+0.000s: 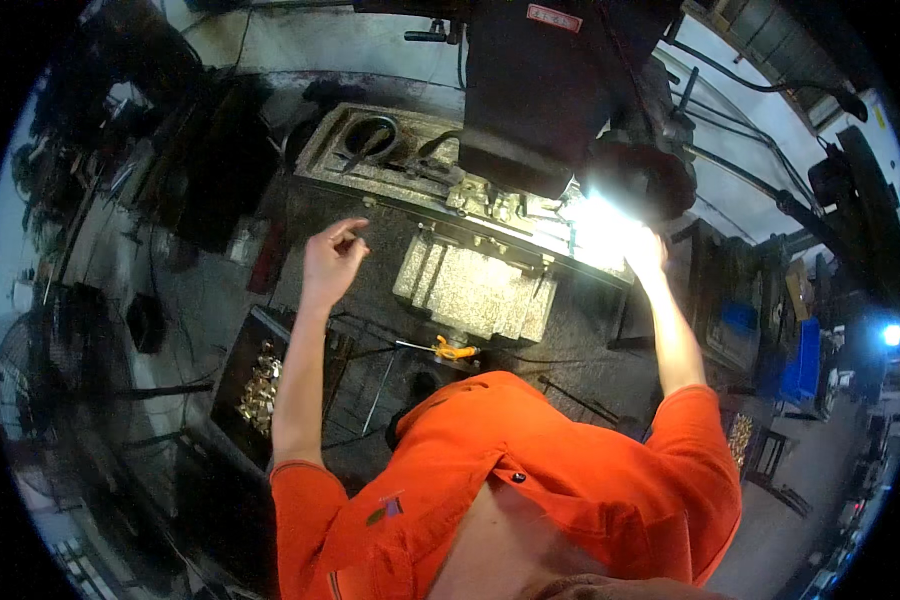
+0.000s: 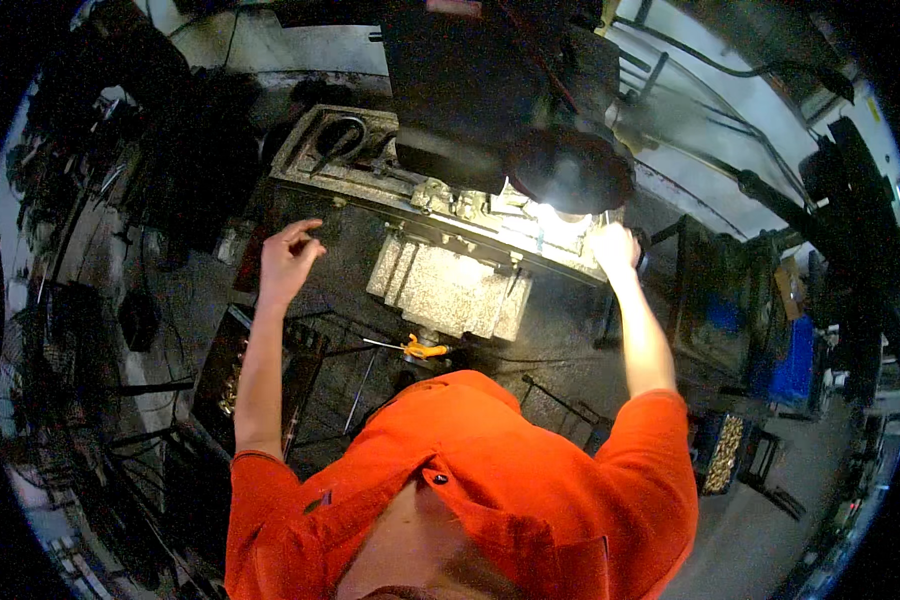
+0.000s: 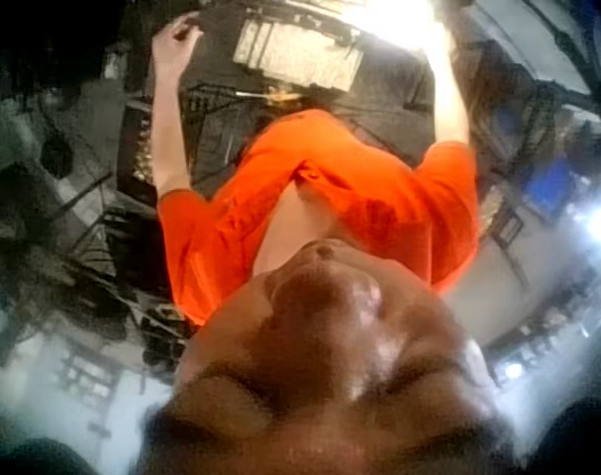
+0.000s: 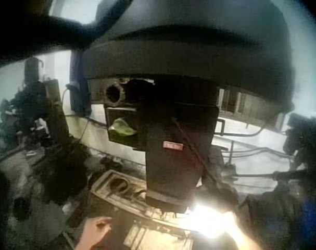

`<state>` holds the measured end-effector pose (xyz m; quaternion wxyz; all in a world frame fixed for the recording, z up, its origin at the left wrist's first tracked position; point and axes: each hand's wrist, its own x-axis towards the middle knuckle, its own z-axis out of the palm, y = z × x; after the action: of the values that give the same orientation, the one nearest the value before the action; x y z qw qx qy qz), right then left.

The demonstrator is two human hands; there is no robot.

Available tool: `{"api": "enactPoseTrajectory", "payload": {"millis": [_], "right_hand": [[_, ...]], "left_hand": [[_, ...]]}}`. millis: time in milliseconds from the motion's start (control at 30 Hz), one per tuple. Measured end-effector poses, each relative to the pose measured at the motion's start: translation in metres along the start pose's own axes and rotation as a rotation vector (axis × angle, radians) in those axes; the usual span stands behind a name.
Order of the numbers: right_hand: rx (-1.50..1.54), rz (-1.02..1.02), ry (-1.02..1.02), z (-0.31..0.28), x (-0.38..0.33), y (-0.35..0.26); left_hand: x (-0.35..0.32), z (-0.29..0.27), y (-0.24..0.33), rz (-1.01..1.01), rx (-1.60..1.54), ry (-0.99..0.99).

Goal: The person operates a milling machine in a workshop, repeatedly loading small brass parts into the machine, adjusting the lever, and removing finished parts. The person uses a yellow tool to assist with handling the parts and places them into a bin.

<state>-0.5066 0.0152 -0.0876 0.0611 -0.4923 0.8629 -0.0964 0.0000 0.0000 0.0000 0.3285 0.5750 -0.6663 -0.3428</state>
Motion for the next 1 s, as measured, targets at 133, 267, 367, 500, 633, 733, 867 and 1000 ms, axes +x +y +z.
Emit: {"api": "enactPoseTrajectory", "payload": {"millis": [133, 267, 367, 500, 633, 733, 867, 1000], "right_hand": [[0.164, 0.220, -0.096, 0.005, -0.073, 0.020], [0.348, 0.230, -0.021, 0.019, -0.090, 0.033], [0.317, 0.102, 0.144, 0.018, -0.103, 0.032], [0.237, -0.033, 0.306, -0.003, -0.138, 0.019], [0.358, -0.008, 0.218, 0.004, -0.180, 0.051], [0.343, 0.106, 0.136, 0.004, -0.223, 0.056], [0.334, 0.190, 0.064, -0.002, -0.273, 0.052], [0.392, 0.235, 0.047, -0.017, -0.293, 0.046]], "left_hand": [[0.013, -0.034, 0.020, 0.194, 0.111, 0.016], [0.040, -0.064, 0.081, 0.627, 0.312, 0.182], [0.059, -0.075, 0.133, 0.917, 0.377, 0.389], [0.073, -0.081, 0.186, 1.181, 0.549, 0.646], [0.101, -0.078, 0.217, 1.415, 0.835, 0.810], [0.113, -0.082, 0.229, 1.537, 1.018, 0.892], [0.130, -0.083, 0.236, 1.671, 1.010, 0.811], [0.144, -0.042, 0.225, 1.182, 0.591, 1.172]]}}
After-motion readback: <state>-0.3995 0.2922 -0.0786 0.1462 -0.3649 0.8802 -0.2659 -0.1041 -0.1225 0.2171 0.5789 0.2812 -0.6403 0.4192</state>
